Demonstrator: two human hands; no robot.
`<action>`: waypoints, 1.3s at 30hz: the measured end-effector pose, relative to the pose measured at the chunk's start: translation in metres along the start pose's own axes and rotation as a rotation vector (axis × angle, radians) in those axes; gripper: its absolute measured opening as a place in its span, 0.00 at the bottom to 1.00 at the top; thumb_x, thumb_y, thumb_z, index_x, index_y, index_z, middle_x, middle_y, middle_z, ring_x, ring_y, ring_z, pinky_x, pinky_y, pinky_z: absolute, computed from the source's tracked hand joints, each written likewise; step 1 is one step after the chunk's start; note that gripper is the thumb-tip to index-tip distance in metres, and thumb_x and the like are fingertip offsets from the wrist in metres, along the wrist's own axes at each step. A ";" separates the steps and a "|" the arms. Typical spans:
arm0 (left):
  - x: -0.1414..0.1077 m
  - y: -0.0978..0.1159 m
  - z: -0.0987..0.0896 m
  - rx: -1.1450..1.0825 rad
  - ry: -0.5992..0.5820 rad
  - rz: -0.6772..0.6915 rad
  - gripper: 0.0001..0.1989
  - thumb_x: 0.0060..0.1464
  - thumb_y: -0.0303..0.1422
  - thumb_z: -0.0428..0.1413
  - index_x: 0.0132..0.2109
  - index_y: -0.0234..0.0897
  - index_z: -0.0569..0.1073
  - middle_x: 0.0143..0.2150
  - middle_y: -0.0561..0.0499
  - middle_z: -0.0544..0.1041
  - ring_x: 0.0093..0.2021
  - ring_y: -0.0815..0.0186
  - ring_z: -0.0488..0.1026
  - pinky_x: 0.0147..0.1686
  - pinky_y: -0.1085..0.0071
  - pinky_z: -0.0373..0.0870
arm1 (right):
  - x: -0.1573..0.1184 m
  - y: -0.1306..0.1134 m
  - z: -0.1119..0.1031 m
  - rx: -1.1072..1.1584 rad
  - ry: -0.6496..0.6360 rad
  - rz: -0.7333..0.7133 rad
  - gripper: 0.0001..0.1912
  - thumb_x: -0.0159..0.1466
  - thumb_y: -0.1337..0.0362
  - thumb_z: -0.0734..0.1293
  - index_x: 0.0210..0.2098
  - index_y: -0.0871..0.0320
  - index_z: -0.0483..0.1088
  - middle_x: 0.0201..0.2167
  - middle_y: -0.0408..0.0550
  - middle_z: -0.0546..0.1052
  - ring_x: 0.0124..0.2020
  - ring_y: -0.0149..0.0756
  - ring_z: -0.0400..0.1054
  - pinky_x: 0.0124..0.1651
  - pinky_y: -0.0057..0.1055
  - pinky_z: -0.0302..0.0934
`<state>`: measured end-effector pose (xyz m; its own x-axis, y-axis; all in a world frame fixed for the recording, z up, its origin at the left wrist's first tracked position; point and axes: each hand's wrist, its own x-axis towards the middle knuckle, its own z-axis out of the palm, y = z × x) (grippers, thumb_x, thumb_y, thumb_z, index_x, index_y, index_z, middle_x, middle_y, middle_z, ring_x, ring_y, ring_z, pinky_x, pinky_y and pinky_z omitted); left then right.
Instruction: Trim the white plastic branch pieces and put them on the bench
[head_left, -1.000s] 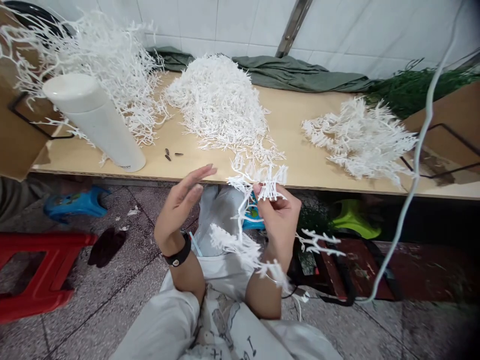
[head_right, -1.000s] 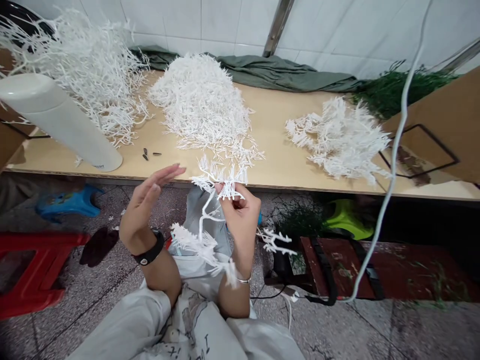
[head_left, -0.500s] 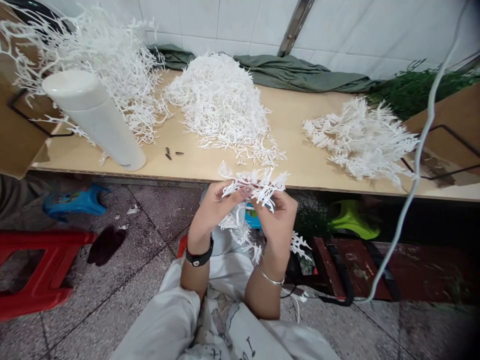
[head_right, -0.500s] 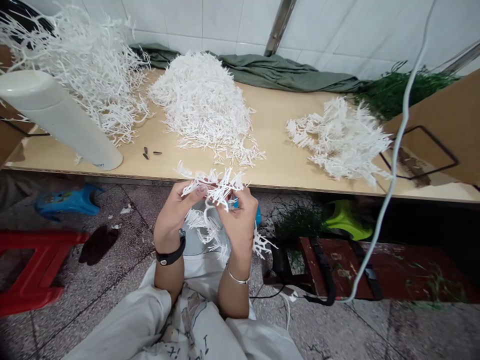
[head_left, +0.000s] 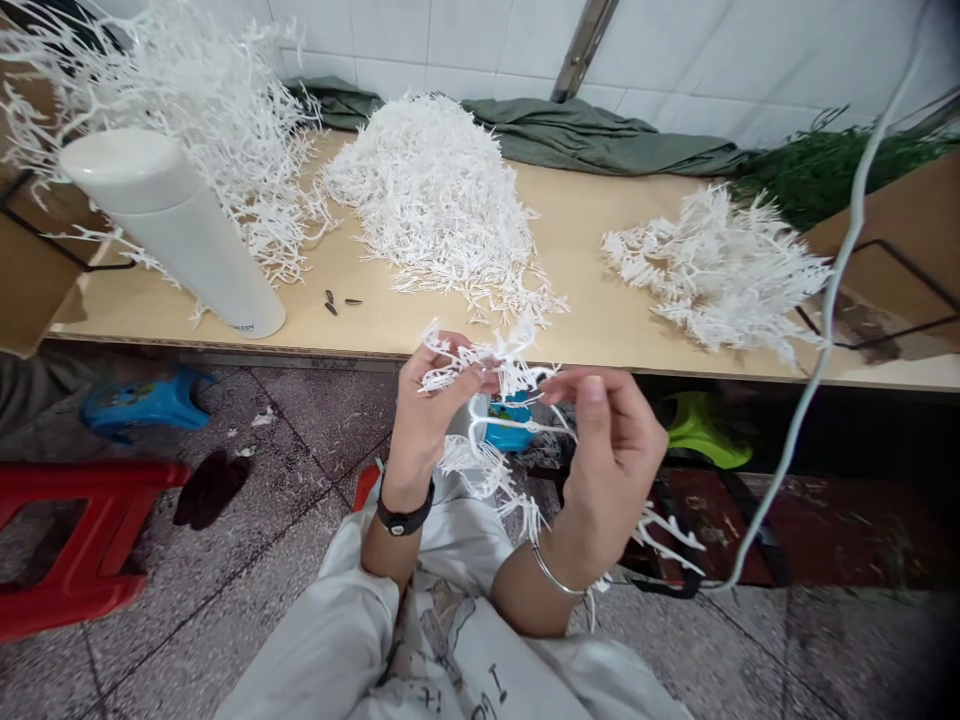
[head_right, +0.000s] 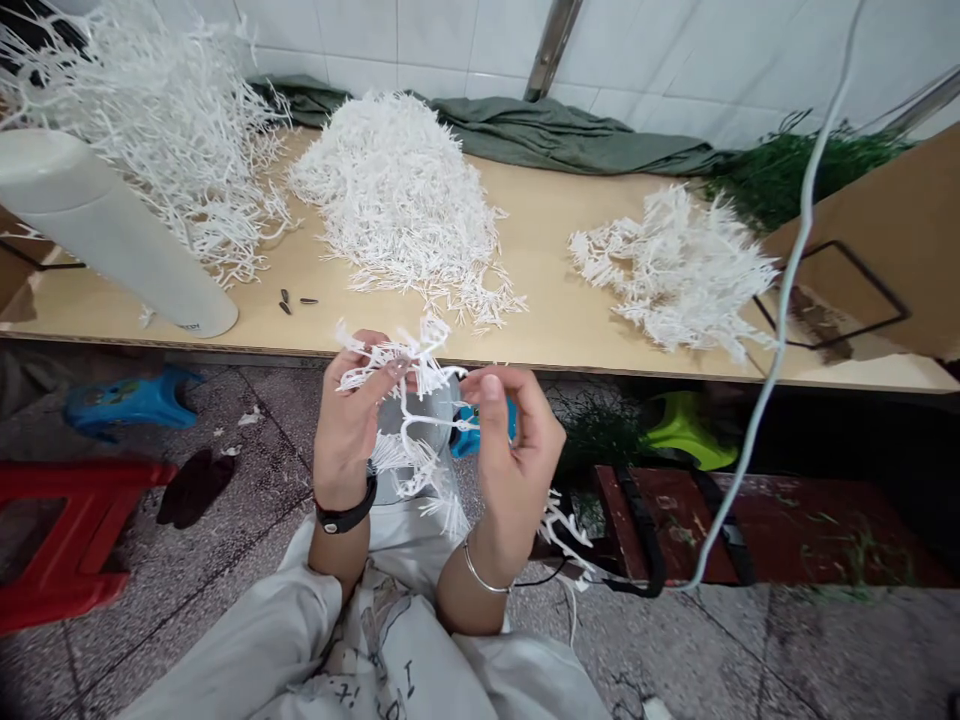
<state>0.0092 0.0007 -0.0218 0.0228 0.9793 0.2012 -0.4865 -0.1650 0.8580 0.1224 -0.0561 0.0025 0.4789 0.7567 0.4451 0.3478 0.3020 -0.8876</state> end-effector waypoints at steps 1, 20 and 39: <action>0.000 -0.001 0.001 0.018 0.038 0.045 0.11 0.48 0.35 0.63 0.36 0.40 0.70 0.29 0.57 0.73 0.28 0.71 0.74 0.33 0.72 0.74 | 0.000 -0.001 0.001 0.002 0.009 -0.002 0.10 0.65 0.61 0.60 0.30 0.58 0.69 0.27 0.43 0.73 0.29 0.28 0.66 0.35 0.27 0.61; -0.002 -0.002 0.009 -0.019 0.173 -0.005 0.13 0.46 0.36 0.63 0.35 0.38 0.67 0.30 0.55 0.76 0.33 0.68 0.77 0.39 0.69 0.75 | 0.000 0.010 0.023 -0.291 -0.159 -0.172 0.05 0.64 0.62 0.63 0.35 0.57 0.68 0.28 0.42 0.74 0.28 0.28 0.67 0.33 0.25 0.60; 0.002 0.028 -0.037 0.201 -0.328 0.109 0.50 0.37 0.72 0.33 0.47 0.37 0.74 0.48 0.39 0.76 0.50 0.53 0.73 0.48 0.58 0.72 | 0.007 0.024 0.023 -0.431 -0.199 -0.372 0.05 0.62 0.65 0.59 0.35 0.56 0.66 0.30 0.46 0.72 0.32 0.36 0.66 0.35 0.32 0.60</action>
<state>-0.0365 0.0027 -0.0143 0.2739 0.8709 0.4080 -0.3211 -0.3170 0.8924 0.1158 -0.0303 -0.0180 0.1169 0.7521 0.6486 0.7785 0.3362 -0.5301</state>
